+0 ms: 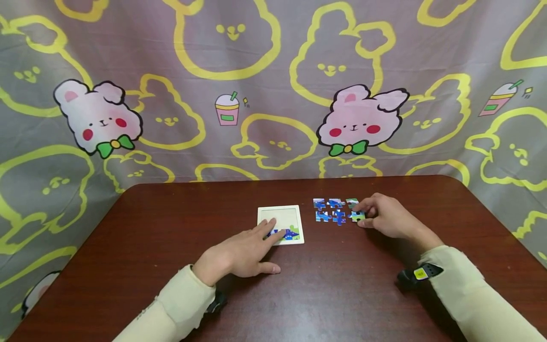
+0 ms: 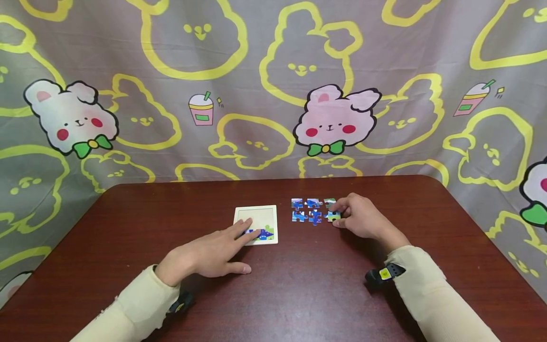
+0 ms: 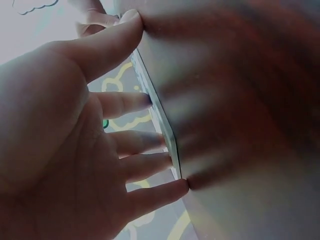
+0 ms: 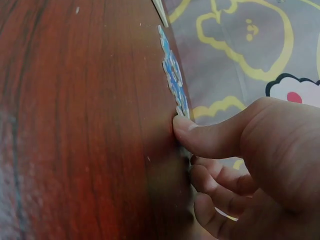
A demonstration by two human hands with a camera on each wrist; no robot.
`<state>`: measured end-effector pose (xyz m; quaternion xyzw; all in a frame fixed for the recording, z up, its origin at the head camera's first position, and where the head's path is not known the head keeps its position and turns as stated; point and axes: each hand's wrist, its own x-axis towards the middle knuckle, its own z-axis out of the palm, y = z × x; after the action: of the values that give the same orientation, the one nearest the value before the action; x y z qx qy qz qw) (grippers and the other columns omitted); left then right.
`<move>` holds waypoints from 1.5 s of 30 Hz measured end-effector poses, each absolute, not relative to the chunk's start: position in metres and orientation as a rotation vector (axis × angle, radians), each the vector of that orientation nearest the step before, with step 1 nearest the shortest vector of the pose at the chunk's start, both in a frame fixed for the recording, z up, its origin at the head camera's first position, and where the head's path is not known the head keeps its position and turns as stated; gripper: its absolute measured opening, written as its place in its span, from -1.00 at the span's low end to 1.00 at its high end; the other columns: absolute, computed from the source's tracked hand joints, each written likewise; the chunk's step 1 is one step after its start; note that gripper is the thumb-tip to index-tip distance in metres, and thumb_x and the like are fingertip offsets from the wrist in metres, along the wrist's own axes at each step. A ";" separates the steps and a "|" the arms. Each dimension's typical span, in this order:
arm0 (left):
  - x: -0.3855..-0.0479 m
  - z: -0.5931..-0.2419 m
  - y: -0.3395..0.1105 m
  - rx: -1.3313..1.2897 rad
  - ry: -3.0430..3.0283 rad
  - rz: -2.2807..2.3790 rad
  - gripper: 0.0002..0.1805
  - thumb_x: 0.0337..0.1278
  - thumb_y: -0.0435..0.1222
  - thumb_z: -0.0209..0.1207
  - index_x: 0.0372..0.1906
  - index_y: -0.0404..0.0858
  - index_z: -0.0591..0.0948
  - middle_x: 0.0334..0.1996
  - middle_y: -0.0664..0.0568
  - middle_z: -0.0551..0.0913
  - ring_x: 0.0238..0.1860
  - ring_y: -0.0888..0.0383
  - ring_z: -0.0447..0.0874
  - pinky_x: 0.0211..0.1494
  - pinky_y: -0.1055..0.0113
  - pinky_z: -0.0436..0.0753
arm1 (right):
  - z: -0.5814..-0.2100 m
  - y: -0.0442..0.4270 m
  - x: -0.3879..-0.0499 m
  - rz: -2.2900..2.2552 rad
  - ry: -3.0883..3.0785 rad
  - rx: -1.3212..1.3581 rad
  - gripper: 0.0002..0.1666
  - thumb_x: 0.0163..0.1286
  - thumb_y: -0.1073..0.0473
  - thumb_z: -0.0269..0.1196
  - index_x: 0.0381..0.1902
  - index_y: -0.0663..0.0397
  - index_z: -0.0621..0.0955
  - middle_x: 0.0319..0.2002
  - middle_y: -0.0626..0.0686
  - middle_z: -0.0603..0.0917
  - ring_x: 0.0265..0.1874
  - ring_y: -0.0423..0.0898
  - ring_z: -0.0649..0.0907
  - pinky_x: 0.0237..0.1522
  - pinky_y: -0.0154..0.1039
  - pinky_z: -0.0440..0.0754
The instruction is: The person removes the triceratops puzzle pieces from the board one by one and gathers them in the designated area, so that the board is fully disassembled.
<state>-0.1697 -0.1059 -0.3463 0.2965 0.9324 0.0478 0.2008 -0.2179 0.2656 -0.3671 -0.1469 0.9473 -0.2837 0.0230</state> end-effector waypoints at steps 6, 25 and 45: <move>-0.169 -0.347 -0.108 0.852 2.613 0.119 -0.10 0.50 0.21 0.14 0.74 0.03 0.10 0.78 -0.06 -0.10 0.77 -0.07 -0.10 0.71 -0.07 0.25 | -0.367 0.266 -0.218 -0.878 2.938 -0.481 -0.60 0.28 0.26 0.53 0.09 0.13 0.79 -0.23 0.07 0.59 -0.25 -0.06 0.53 -0.22 -0.19 0.51; -0.162 -0.344 -0.159 0.975 2.624 0.218 -0.17 0.56 0.14 0.11 0.74 0.04 0.12 0.76 -0.09 -0.03 0.75 -0.19 -0.04 0.58 -0.30 0.36 | -0.365 0.183 -0.219 -0.940 2.947 -0.666 -0.64 0.27 0.15 0.58 0.01 0.06 0.78 -0.14 0.08 0.66 -0.24 -0.07 0.57 -0.21 -0.22 0.55; -0.159 -0.345 -0.173 1.042 2.614 0.123 -0.18 0.57 0.17 0.08 0.74 0.05 0.11 0.77 -0.04 -0.03 0.72 -0.21 0.07 0.52 -0.31 0.43 | -0.365 0.086 -0.214 -0.887 2.742 -0.945 -0.48 0.30 0.08 0.56 0.17 0.08 0.74 -0.04 0.06 0.69 -0.13 -0.10 0.73 0.01 -0.16 0.67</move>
<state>-0.1590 -0.1732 -0.3452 0.3650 0.9158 0.0432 0.1617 -0.2145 0.0860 -0.3645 -0.3111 0.9027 -0.2921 0.0541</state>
